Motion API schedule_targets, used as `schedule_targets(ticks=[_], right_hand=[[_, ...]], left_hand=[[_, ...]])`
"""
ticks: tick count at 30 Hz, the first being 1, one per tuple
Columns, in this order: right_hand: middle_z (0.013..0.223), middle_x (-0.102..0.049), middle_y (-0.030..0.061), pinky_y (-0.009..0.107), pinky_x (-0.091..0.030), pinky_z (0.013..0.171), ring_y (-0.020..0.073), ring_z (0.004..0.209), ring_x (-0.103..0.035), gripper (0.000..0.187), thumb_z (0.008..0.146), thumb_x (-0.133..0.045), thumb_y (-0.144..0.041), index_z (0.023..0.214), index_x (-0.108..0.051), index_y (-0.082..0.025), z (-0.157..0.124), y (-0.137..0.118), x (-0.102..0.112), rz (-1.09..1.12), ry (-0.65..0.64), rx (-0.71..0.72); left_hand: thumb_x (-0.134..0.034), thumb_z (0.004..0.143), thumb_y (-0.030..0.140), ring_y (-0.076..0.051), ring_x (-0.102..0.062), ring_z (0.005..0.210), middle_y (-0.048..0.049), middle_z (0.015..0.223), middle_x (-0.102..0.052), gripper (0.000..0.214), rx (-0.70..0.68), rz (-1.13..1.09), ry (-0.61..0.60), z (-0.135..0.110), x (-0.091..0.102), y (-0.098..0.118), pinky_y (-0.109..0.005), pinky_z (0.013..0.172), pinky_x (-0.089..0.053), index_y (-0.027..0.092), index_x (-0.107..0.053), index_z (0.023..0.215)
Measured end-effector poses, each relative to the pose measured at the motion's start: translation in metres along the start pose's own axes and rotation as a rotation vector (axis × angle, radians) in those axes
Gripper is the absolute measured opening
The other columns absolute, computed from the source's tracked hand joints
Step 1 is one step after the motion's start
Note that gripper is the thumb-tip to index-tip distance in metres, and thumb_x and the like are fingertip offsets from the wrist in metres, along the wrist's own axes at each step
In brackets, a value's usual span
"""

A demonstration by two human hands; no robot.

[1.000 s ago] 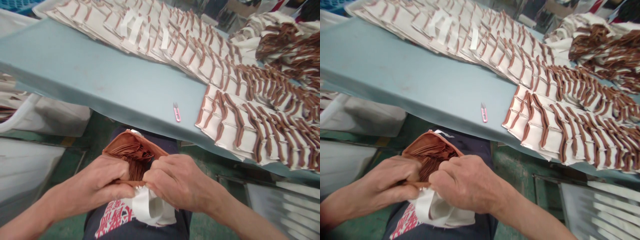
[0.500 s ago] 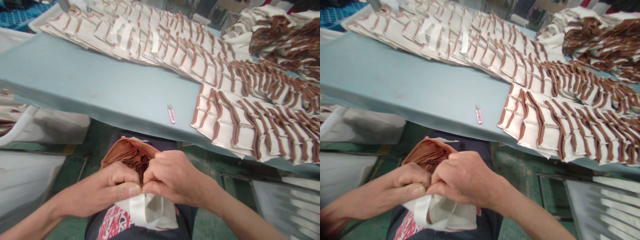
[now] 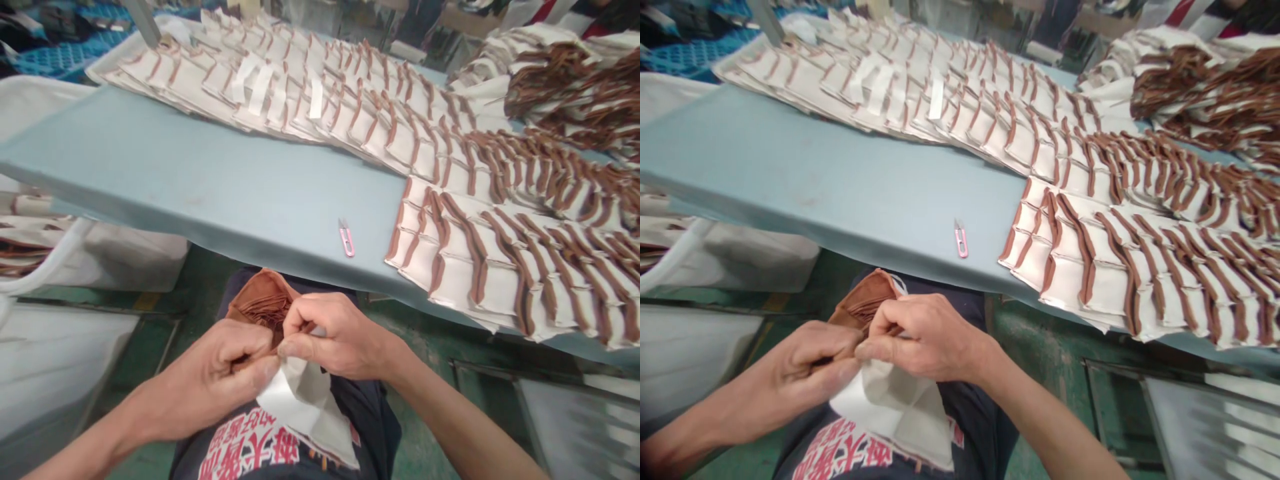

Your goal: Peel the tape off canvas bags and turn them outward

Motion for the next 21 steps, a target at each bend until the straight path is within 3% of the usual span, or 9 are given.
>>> schedule_targets(ticks=[4, 6, 11, 15, 18, 21], right_hand=[[0.120, -0.080, 0.0104, 0.037, -0.054, 0.100, 0.0241, 0.112, -0.074, 0.029, 0.110, -0.068, -0.050, 0.112, -0.067, -0.021, 0.002, -0.017, 0.021, -0.061, 0.208, -0.002], [0.129, -0.079, 0.0119, 0.038, -0.054, 0.105, 0.0249, 0.122, -0.073, 0.028, 0.110, -0.066, -0.047, 0.120, -0.066, -0.021, -0.002, -0.023, 0.021, -0.029, 0.260, -0.090], [0.090, -0.074, 0.0011, 0.029, -0.046, 0.076, 0.0185, 0.084, -0.069, 0.015, 0.102, -0.069, -0.036, 0.097, -0.067, -0.022, -0.013, -0.016, -0.011, -0.058, 0.235, -0.357], [0.063, -0.054, -0.0063, 0.026, -0.034, 0.060, 0.0122, 0.058, -0.049, 0.032, 0.098, -0.066, -0.043, 0.075, -0.056, -0.024, -0.016, 0.008, -0.047, 0.074, 0.272, -0.444], [0.055, -0.044, -0.0078, 0.027, -0.027, 0.053, 0.0109, 0.051, -0.040, 0.040, 0.098, -0.061, -0.050, 0.070, -0.048, -0.025, -0.024, 0.030, -0.077, 0.134, 0.244, -0.515], [0.056, -0.041, -0.0067, 0.028, -0.029, 0.056, 0.0121, 0.054, -0.043, 0.041, 0.098, -0.058, -0.048, 0.066, -0.043, -0.026, -0.042, 0.046, -0.090, 0.060, 0.263, -0.544]], left_hand=[[-0.054, 0.100, 0.030, -0.010, -0.028, 0.049, 0.0087, 0.058, -0.028, 0.044, 0.033, -0.152, 0.206, -0.002, 0.018, -0.008, -0.025, 0.047, -0.022, 0.024, -0.031, 0.062], [-0.058, 0.098, 0.030, -0.010, -0.029, 0.048, 0.0083, 0.055, -0.030, 0.046, 0.040, -0.192, 0.321, -0.007, 0.026, -0.012, -0.024, 0.046, -0.022, 0.023, -0.034, 0.059], [-0.071, 0.094, 0.031, -0.010, -0.036, 0.050, 0.0062, 0.054, -0.036, 0.052, 0.020, -0.210, 0.581, -0.024, 0.037, -0.016, -0.023, 0.053, -0.035, 0.020, -0.038, 0.054], [-0.076, 0.095, 0.043, -0.010, -0.033, 0.050, 0.0052, 0.054, -0.037, 0.059, 0.115, -0.301, 0.684, -0.043, 0.032, -0.037, -0.023, 0.050, -0.029, 0.020, -0.042, 0.053], [-0.074, 0.097, 0.061, -0.011, -0.033, 0.050, 0.0050, 0.055, -0.039, 0.062, 0.245, -0.470, 0.763, -0.059, 0.029, -0.065, -0.022, 0.046, -0.028, 0.022, -0.046, 0.058], [-0.069, 0.094, 0.076, -0.013, -0.040, 0.051, 0.0030, 0.060, -0.048, 0.062, 0.315, -0.592, 0.825, -0.071, 0.032, -0.081, -0.023, 0.047, -0.035, 0.022, -0.055, 0.067]])
Point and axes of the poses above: each hand's wrist, its own z-axis towards the middle knuckle, its own x-axis out of the back of the hand, y = z × x, the point moved 9 cm from there along z, towards the middle knuckle
